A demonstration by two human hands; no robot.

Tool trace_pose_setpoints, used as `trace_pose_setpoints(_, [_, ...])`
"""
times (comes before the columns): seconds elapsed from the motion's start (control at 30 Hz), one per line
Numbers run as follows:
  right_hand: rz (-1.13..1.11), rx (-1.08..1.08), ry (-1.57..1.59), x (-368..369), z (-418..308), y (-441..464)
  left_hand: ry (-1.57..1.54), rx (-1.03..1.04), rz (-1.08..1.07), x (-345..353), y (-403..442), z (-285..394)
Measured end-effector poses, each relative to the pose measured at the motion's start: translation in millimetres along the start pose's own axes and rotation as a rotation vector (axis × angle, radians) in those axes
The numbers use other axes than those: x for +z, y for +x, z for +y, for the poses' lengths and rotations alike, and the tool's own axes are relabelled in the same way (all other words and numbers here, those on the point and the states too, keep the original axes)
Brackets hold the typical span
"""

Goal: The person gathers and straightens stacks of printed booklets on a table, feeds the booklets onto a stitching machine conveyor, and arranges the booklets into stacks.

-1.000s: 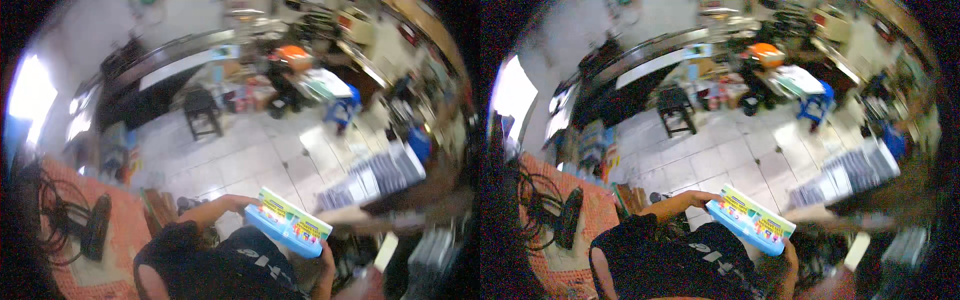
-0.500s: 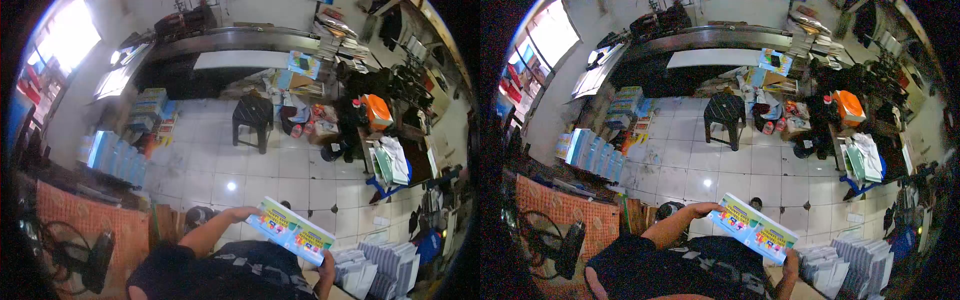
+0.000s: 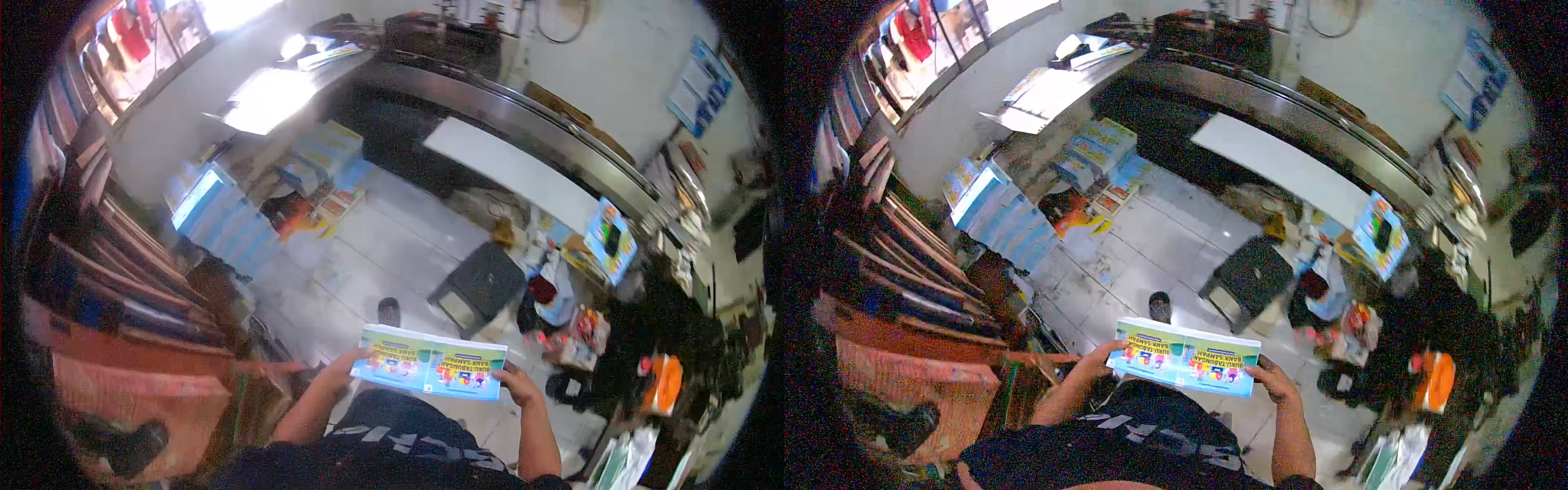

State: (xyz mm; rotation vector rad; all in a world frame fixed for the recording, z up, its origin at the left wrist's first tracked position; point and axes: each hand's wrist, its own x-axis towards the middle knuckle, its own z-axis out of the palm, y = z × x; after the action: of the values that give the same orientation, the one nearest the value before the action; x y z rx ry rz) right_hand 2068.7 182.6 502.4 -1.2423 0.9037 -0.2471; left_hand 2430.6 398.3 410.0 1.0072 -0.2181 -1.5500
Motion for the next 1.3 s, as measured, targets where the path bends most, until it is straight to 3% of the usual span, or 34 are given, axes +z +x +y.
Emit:
trace_pose_setpoints(0.07, [-0.078, 0.038, -0.027, 0.5, 8.5, 17.3, 0.146, 0.057, 0.074, -44.2, -4.6, -34.8])
trace_pose_setpoints(0.2, [-0.14, 0.071, 0.014, -16.6, 39.7, 10.7, 0.037, 0.083, 0.195, 7.4, -63.2, -51.5])
trace_pose_setpoints(0.27, [-0.127, 0.131, 0.072, -10.8, 34.4, -14.1, 0.109, 0.066, 0.229, 11.4, -91.2, -41.2])
trace_pose_setpoints(0.33, [-0.186, 0.05, 0.11, -16.4, 41.1, -27.8, 0.206, 0.108, 0.134, 46.6, -113.4, -21.8])
trace_pose_setpoints(0.4, [-0.148, 0.181, 0.142, -16.0, 42.1, -55.5, 0.152, 0.114, 0.123, 74.9, -128.2, -8.6])
trace_pose_setpoints(0.53, [-0.2, 0.04, 0.238, -3.6, 67.4, -77.6, 0.361, 0.063, 0.178, 64.4, -117.5, 8.2])
trace_pose_setpoints(0.93, [-0.061, -0.094, 0.387, 60.0, 99.4, -124.3, 0.543, -0.046, -0.001, 86.0, -99.7, 80.6])
trace_pose_setpoints(1.13, [0.012, -0.122, 0.577, 101.4, 132.5, -168.5, 0.718, -0.156, -0.023, 72.9, -69.0, 62.9])
trace_pose_setpoints(1.17, [0.027, -0.154, 0.63, 110.5, 149.8, -180.6, 0.748, -0.183, 0.052, 73.8, -72.4, 45.1])
trace_pose_setpoints(1.2, [0.066, -0.175, 0.697, 138.7, 121.1, -198.7, 0.766, -0.222, 0.024, 93.3, -93.3, 80.8])
trace_pose_setpoints(1.27, [0.118, -0.18, 0.744, 169.1, 162.1, -239.5, 0.771, -0.198, -0.18, 110.2, -141.0, 63.9])
trace_pose_setpoints(1.3, [0.19, -0.147, 0.546, 189.5, 188.0, -267.6, 0.96, -0.225, -0.069, 118.5, -160.5, 51.6])
